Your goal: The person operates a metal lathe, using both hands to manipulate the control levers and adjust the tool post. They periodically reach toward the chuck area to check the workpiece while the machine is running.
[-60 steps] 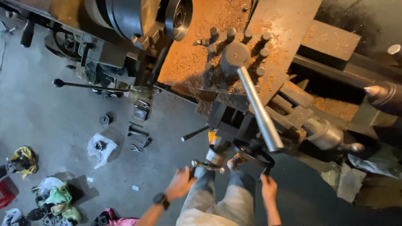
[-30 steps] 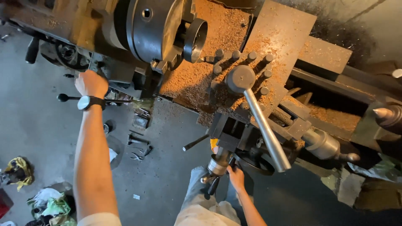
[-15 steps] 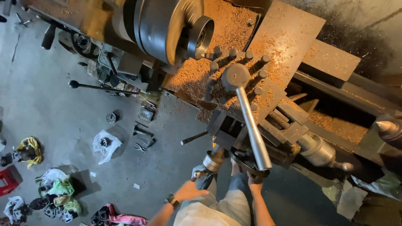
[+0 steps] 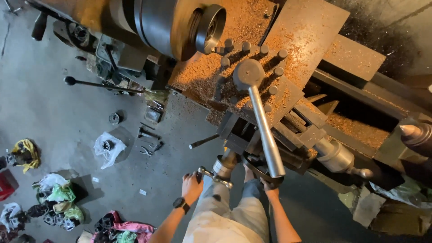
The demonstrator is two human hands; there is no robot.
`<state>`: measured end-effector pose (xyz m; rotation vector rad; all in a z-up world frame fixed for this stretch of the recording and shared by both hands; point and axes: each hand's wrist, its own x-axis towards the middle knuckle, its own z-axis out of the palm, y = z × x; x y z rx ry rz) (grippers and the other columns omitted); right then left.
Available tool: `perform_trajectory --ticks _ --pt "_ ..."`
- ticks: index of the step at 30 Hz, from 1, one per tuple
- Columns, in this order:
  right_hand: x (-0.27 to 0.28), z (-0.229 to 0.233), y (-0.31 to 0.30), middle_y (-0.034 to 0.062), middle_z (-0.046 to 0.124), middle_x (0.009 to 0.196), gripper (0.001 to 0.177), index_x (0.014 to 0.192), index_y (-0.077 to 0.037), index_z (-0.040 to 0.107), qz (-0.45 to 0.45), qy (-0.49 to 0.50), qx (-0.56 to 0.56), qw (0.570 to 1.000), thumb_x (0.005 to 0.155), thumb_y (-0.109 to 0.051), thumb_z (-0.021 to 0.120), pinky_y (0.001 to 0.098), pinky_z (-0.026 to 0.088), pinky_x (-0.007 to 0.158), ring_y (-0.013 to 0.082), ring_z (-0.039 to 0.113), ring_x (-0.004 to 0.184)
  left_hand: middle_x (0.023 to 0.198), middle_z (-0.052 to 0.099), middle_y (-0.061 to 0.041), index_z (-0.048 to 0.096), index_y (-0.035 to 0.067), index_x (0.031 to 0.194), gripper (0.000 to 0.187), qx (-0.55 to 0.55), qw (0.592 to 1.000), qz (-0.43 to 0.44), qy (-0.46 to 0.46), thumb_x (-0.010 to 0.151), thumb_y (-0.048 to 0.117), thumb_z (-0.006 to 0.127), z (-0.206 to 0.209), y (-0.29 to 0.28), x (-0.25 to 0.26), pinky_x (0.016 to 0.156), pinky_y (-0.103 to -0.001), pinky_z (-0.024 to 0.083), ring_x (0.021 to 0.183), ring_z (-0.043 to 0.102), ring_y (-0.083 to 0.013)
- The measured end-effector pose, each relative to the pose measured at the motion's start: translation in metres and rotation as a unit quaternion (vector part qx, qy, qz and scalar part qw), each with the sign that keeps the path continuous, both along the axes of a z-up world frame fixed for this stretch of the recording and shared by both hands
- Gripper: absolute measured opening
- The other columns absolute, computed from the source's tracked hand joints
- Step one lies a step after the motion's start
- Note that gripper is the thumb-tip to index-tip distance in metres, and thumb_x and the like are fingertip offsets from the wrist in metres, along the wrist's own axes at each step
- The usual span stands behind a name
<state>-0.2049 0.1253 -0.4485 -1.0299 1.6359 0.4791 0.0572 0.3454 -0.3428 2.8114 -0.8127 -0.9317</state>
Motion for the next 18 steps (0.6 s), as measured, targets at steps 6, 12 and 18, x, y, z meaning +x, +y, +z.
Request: perform_trajectory --ticks 6,12,18 --pt "0.007 0.008 -0.005 0.0067 0.061 0.117 0.054 0.122 -0.018 0.057 -0.031 -0.011 0.028 0.999 0.073 -0.041 0.062 0.0402 0.042 0.086 0.0278 0.055 0.106 0.052 0.046 -0.01 0.045 0.007 0.064 0.012 -0.107 0.992 0.042 0.054 0.076 0.009 0.046 0.062 -0.014 -0.018 0.074 -0.038 0.04 0.053 0.041 -0.0347" --pt "0.01 0.017 -0.007 0.0139 0.055 0.119 0.06 0.12 -0.009 0.052 -0.036 0.057 0.059 0.996 0.072 -0.043 0.065 0.041 0.044 0.084 0.031 0.055 0.103 0.09 0.071 0.003 0.056 0.013 0.095 0.026 0.013 0.931 0.198 0.306 0.078 0.032 0.062 0.129 -0.071 0.011 0.068 -0.028 0.043 0.077 0.061 -0.0124" --pt "0.005 0.05 -0.013 0.0092 0.064 0.082 0.035 0.087 -0.01 0.071 -0.038 -0.002 0.025 0.999 0.076 -0.041 0.061 0.0337 0.042 0.071 0.0219 0.058 0.074 0.103 0.064 -0.007 0.056 0.006 0.111 0.05 -0.101 0.703 0.337 0.618 0.08 0.045 0.054 0.082 -0.092 0.046 0.08 -0.027 0.049 0.087 0.06 -0.016"
